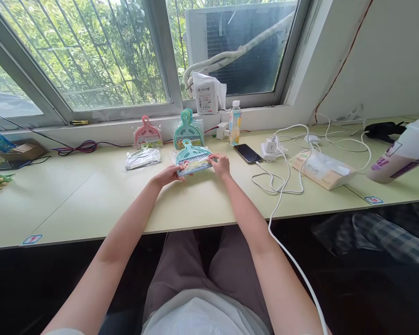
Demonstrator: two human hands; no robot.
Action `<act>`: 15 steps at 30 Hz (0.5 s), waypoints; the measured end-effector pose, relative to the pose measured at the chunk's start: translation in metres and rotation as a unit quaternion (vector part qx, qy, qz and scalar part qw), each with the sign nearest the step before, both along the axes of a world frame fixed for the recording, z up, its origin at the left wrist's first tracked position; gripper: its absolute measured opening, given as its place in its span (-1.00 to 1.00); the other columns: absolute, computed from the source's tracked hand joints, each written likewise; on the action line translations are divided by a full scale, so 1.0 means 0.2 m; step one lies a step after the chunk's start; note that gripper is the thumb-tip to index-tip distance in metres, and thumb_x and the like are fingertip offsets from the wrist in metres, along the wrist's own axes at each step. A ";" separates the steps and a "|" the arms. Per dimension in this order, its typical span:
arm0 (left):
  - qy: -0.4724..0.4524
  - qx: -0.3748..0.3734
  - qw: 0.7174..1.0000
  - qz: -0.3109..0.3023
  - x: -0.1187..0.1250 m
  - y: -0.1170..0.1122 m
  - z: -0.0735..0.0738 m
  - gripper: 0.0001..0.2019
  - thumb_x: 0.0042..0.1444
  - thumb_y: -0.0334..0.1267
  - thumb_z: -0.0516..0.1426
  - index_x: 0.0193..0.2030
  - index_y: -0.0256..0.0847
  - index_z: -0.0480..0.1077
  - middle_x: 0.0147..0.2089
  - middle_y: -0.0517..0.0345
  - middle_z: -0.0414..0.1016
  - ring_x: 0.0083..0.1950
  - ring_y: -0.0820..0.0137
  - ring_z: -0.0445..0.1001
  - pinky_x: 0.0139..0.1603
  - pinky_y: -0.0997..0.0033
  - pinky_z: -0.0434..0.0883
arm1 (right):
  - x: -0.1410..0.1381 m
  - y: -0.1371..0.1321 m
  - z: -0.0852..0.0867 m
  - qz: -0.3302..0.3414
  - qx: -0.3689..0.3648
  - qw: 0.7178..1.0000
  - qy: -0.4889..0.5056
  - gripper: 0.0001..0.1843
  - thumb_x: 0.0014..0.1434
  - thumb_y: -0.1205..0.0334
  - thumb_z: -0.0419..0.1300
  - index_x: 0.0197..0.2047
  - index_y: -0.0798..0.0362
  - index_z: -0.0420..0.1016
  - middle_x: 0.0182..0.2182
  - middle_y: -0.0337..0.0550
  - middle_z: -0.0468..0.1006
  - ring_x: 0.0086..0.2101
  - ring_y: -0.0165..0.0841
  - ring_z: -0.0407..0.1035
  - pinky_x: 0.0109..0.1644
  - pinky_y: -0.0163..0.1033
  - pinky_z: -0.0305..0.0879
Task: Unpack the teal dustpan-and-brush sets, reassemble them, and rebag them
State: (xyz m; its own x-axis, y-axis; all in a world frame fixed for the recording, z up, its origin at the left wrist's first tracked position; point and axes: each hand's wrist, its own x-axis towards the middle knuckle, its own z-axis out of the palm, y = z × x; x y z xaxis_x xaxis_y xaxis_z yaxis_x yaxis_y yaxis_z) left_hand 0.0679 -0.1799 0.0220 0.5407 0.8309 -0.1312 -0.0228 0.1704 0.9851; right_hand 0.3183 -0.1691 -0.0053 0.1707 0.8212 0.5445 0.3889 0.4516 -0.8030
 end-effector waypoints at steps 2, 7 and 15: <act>-0.003 0.009 1.000 -0.005 0.01 -0.01 0.01 -0.58 0.15 -0.30 0.14 0.12 -0.45 0.30 -0.14 -0.29 0.60 -0.49 0.40 0.53 -0.50 0.46 0.45 | 0.00 -0.01 0.00 0.002 0.015 0.999 0.035 -0.96 0.03 0.21 0.31 -0.39 -0.04 0.60 -0.10 -0.12 0.56 0.02 -0.21 0.37 0.22 -0.03 0.23; 0.015 0.015 1.000 -0.011 0.03 -0.02 0.02 -0.55 0.16 -0.24 0.16 0.17 -0.34 0.26 -0.20 -0.17 0.61 -0.54 0.43 0.49 -0.54 0.48 0.41 | 0.00 -0.01 -0.01 0.048 -0.113 0.977 0.176 -0.53 -0.12 0.33 0.38 -0.06 -0.01 0.53 -0.04 -0.10 0.52 0.00 -0.25 0.39 0.15 -0.05 0.33; -0.031 0.145 0.986 0.071 0.09 -0.07 0.05 -0.05 0.01 -0.17 0.30 0.45 0.00 -0.14 -0.01 -0.01 0.54 -0.15 0.38 0.58 -0.07 0.37 0.45 | 0.02 0.02 0.02 0.006 -0.185 0.894 0.408 -0.65 -0.09 0.53 0.24 -0.19 0.09 0.45 -0.42 -0.25 0.56 -0.37 -0.40 0.47 -0.13 -0.18 0.47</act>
State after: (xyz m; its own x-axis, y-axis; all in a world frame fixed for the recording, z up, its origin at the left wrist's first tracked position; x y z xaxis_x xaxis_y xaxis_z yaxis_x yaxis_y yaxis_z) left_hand 0.0865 -0.1945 0.0313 0.4158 0.8965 0.1533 -0.0873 -0.1284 0.9879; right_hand 0.3233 -0.1649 -0.0009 0.3777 0.9235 -0.0667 -0.3980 0.0969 -0.9123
